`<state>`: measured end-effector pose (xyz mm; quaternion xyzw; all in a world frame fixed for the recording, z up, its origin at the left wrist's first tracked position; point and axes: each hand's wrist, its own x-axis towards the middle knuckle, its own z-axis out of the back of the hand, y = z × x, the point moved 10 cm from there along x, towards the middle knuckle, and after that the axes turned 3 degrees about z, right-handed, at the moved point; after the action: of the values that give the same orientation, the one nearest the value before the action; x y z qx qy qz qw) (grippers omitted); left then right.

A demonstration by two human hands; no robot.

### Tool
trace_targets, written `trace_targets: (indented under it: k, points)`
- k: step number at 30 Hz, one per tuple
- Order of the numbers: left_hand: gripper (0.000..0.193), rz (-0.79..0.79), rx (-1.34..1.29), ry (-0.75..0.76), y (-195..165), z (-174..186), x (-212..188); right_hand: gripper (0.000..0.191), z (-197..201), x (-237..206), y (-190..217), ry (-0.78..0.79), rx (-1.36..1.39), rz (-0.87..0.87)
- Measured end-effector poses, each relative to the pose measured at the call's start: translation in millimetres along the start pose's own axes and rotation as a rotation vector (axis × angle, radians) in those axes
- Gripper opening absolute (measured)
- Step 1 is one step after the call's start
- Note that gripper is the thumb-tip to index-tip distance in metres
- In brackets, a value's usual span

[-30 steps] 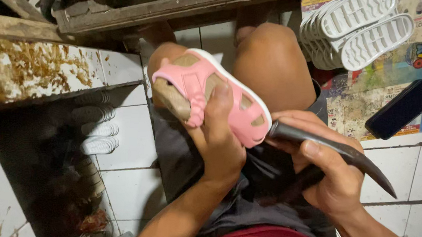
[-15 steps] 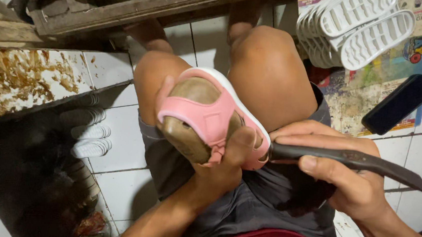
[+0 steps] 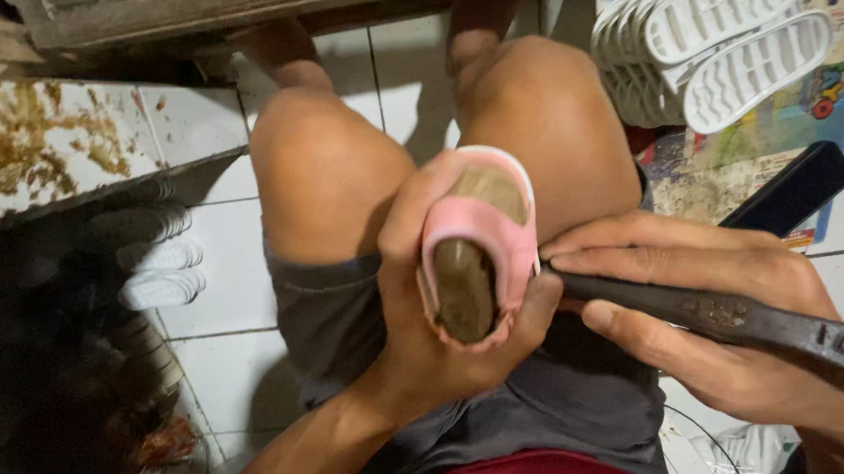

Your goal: The person sits on the floor and trims excess material from the edge of a pink sandal using a knife, rotating the sandal as they cut. They then heat a white sole over a gas burner, press it onto the sandal, and place the finished sandal on a table with rows of similar sandals.

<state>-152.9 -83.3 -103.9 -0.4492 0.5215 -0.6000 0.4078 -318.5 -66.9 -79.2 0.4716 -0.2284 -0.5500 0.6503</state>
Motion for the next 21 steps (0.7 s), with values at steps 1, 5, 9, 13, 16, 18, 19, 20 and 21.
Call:
trace_targets:
  k: [1,5,9,13,16,18,19,20,21]
  points:
    - [0.086,-0.015,0.036,-0.005,-1.6,1.6,0.4,0.03,-0.8,0.3,0.3,-0.001,0.031,0.008]
    - [0.086,0.089,-0.033,-0.013,7.6,3.6,-2.2,0.027,-3.8,-2.7,1.4,-0.053,0.174,-0.033]
    - [0.085,0.153,-0.196,0.01,14.9,-3.5,-4.5,0.026,-4.4,-10.6,11.7,-0.151,0.108,-0.036]
    - [0.09,0.115,0.024,0.005,3.4,-0.7,-0.5,0.027,-8.2,-21.0,5.8,-0.122,0.083,-0.045]
    - [0.098,0.321,-0.429,0.018,5.4,6.9,-3.4,0.031,-6.0,-33.1,-10.2,-0.118,0.319,-0.078]
    - [0.098,0.464,-0.734,0.037,7.6,5.0,-6.3,0.036,-5.4,-43.2,-19.0,-0.133,0.408,-0.103]
    - [0.096,0.517,-0.782,0.022,8.8,5.9,-8.7,0.037,-5.3,-48.9,-25.1,-0.17,0.489,-0.134]
    - [0.094,0.572,-0.82,-0.008,10.9,7.7,-12.8,0.038,-8.4,-53.5,-30.7,-0.194,0.58,-0.163]
    - [0.089,0.612,-0.828,-0.035,13.4,9.3,-15.9,0.039,-13.2,-56.7,-36.1,-0.214,0.676,-0.19]
